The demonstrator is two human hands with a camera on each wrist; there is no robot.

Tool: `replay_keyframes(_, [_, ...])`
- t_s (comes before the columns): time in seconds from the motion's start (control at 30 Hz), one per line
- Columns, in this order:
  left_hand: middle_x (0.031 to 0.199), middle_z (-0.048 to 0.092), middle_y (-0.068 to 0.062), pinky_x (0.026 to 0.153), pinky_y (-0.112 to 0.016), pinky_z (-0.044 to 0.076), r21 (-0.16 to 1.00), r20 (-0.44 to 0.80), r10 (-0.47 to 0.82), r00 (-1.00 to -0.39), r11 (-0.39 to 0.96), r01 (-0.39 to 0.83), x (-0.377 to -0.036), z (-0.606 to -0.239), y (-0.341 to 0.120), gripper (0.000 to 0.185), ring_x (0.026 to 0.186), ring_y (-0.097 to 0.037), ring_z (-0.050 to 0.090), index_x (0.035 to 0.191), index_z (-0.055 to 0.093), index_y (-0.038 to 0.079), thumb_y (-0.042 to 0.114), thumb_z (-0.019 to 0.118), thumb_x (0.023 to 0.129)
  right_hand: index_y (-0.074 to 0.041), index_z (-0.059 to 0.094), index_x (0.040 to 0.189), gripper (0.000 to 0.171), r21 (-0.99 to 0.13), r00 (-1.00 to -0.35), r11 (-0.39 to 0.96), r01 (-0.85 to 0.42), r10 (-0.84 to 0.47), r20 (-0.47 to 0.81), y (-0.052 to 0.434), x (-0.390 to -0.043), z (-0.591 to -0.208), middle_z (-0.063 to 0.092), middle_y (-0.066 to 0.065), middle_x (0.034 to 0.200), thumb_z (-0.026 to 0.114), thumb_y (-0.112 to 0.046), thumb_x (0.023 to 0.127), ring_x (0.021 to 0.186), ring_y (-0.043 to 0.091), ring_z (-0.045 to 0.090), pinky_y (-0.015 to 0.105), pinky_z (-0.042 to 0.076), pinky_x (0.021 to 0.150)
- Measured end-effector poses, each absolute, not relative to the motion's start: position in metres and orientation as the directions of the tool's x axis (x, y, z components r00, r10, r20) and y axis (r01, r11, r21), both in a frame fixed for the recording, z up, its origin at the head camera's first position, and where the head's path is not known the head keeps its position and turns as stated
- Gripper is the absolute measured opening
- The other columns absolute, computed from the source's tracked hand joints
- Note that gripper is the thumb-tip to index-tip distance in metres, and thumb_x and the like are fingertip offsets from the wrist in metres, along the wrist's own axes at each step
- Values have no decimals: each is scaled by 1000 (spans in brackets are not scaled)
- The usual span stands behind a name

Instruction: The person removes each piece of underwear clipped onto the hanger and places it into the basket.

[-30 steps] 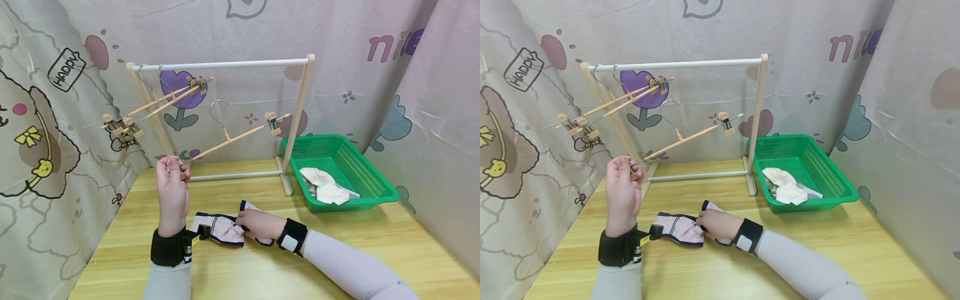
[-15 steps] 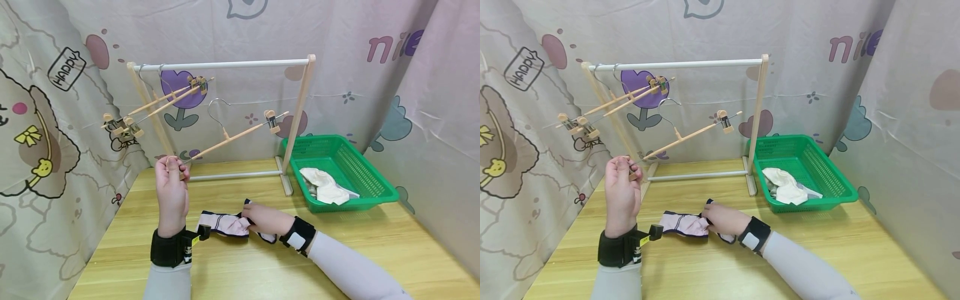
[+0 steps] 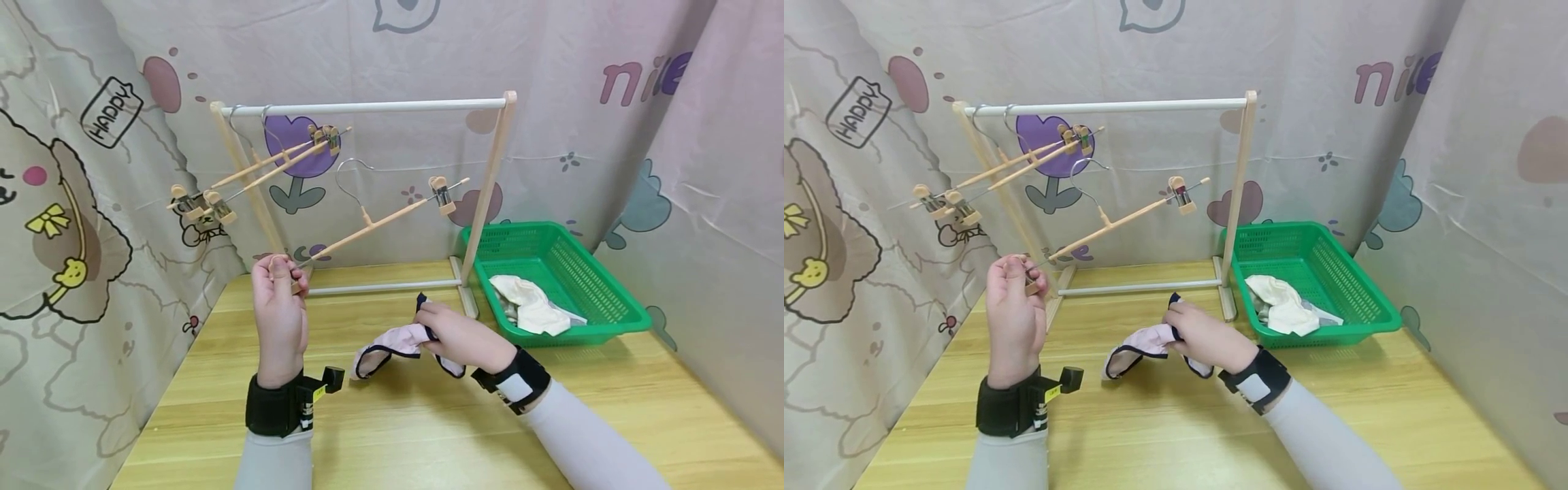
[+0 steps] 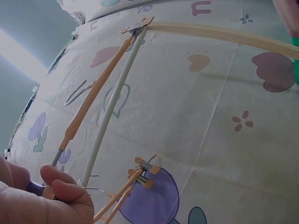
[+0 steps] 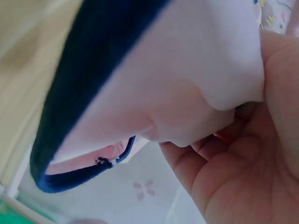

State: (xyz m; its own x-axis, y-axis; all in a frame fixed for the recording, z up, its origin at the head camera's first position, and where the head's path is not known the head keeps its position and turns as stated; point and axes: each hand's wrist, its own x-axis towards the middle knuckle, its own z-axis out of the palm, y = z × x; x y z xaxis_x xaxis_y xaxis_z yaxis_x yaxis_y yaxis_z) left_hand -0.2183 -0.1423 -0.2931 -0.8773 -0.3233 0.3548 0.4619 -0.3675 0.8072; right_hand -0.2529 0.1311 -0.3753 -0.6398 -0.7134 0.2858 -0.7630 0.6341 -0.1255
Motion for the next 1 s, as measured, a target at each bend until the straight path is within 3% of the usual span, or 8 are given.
replay_keyframes(0.2, [100,41,-1,73,-19,37,804,343,-341,-875,-376,461,-218,-293,-143,17,83,-13,42,112,42,10,27,37,111,-10,66,101,22,-127,-665,672,-730,-655,358,146,-250,-359,59,-1,99,82,-10,87,89,15,55,30,51,76])
replay_keyframes(0.6, [100,41,-1,72,-19,38,798,345,-344,-874,-382,466,-218,-292,-144,17,85,-12,42,113,41,10,26,36,111,-7,67,100,18,-242,-739,742,-625,-464,489,186,-248,-326,61,4,99,75,1,86,96,26,58,44,52,86])
replay_keyframes(1.0, [103,37,-1,72,-19,35,786,343,-358,-869,-398,474,-218,-293,-144,15,87,-14,41,113,40,13,28,34,112,2,66,101,17,-272,-696,818,-506,-201,689,228,-242,-302,63,16,101,70,5,85,93,31,53,47,42,83])
